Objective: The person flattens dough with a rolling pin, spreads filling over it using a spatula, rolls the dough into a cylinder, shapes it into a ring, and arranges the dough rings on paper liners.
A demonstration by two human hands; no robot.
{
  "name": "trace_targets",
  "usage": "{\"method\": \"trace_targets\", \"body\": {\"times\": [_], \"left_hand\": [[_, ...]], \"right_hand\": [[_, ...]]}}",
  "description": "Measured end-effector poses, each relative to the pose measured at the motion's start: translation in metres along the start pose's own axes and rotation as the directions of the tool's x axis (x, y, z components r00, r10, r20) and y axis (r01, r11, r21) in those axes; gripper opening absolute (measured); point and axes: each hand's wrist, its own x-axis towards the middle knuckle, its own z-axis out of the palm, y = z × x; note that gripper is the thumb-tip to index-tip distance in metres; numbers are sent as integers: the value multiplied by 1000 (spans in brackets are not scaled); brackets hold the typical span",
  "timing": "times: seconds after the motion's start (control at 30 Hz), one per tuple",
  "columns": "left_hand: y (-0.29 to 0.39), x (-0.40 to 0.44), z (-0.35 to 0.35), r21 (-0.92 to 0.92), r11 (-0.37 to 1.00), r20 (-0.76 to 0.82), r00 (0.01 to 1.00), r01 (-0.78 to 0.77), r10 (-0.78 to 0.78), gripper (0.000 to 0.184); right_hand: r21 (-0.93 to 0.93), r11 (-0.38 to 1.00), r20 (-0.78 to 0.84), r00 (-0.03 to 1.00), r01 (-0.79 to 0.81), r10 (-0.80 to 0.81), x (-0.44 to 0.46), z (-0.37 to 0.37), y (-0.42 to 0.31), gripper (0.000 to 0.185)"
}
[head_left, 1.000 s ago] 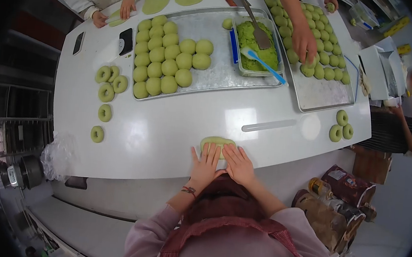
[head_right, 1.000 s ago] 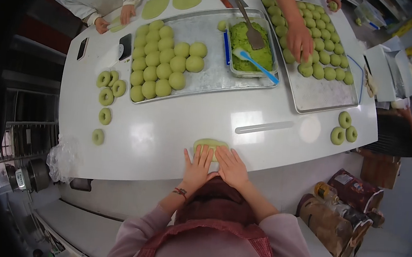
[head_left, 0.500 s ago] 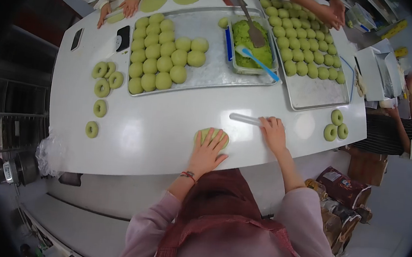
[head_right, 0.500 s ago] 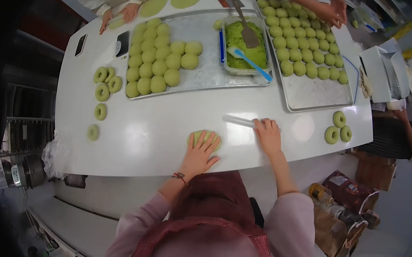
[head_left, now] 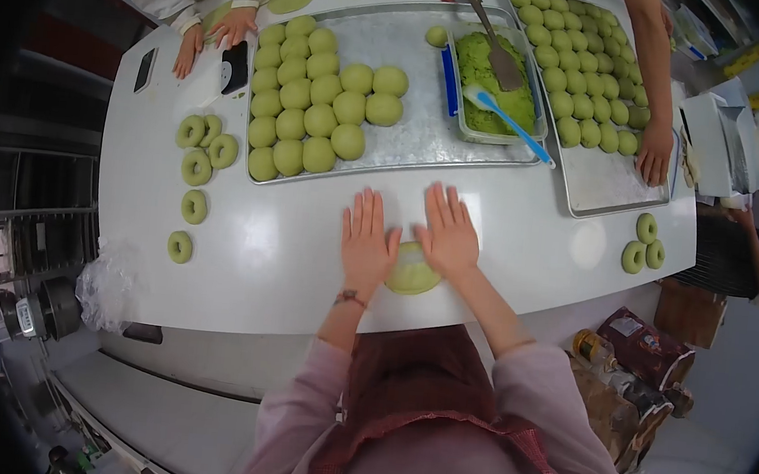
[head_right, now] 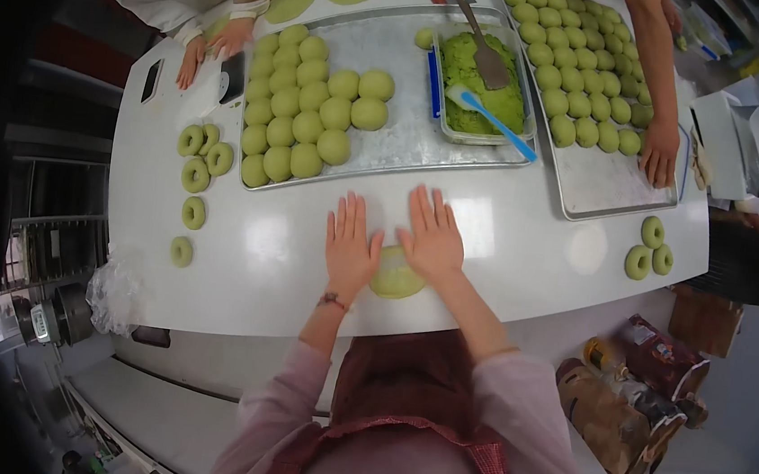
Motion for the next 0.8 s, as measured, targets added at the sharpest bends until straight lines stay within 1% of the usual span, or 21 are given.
{"method": "trace_targets", "body": {"times": [0.03,0.07,0.13,0.17,0.2,0.27,0.3,0.33,0.37,0.4,0.43,0.47,0.53,0.57,0.6,0.63,0.67,0.7,0.73,0.77,0.8], "left_hand": [[-4,19,2,13,999,-42,999,29,-28,71],[-4,18,1,7,1000,-42,999,26,-26,73],[1,-51,3,-84,993,101,991,-81,90,77],[7,-98,0,-205,976,207,971,-77,120,81],[10,-112,-5,-213,974,224,967,-76,124,81],[11,-117,-5,-241,967,255,956,-80,143,81],[7,-81,-4,-168,982,190,974,-91,123,80],[3,-32,0,-155,987,102,993,-43,59,79],[1,-4,2,-148,989,19,1000,10,-7,78],[2,-3,2,-149,989,25,1000,10,-7,78],[4,-11,-2,-109,994,46,999,4,2,78],[4,-7,-5,-68,998,46,999,-13,16,77],[9,-95,-9,-167,981,256,957,-94,135,78],[13,-122,-18,-236,965,362,911,-114,196,79],[13,-108,-15,-235,965,353,914,-120,200,79],[10,-86,-8,-197,974,277,946,-114,167,80],[9,-73,-5,-164,982,224,966,-93,129,81],[6,-30,2,-128,992,110,994,-11,25,81],[3,7,6,-84,996,29,1000,-4,6,82],[1,26,8,-40,999,-43,999,11,-12,83],[2,24,7,27,1000,-41,999,6,-5,83]], "right_hand": [[-20,997,-63,996,-70,69,20,6,3,68],[18,999,-66,997,-45,46,12,10,4,72],[55,998,28,999,-28,26,-59,-1,-9,77],[79,997,105,994,20,-28,-106,-13,-16,78],[115,992,196,977,57,-79,-140,-25,-25,80],[130,991,182,981,39,-62,-113,-24,-18,79],[152,988,169,984,27,-52,-92,-19,-13,79],[93,995,46,998,-47,43,-51,-9,-5,80],[69,993,-19,995,-99,100,-14,-4,3,80],[48,987,-83,984,-154,157,9,-1,9,80],[28,993,-81,990,-117,118,5,3,11,80],[38,994,-6,995,-102,102,-21,1,6,82],[111,993,149,989,-39,22,-102,-10,-8,87],[112,993,154,988,-48,30,-124,-16,-15,87],[132,990,203,979,-50,23,-131,-19,-16,87],[154,987,252,968,-53,13,-132,-18,-15,87],[98,991,200,977,-91,70,-93,-17,-10,87],[84,991,75,992,-106,100,-43,-12,-1,87],[67,990,-57,990,-121,125,-9,-8,9,86],[69,990,-47,991,-124,127,-7,-6,13,86],[58,993,-42,994,-99,102,-13,-5,12,85]]}}
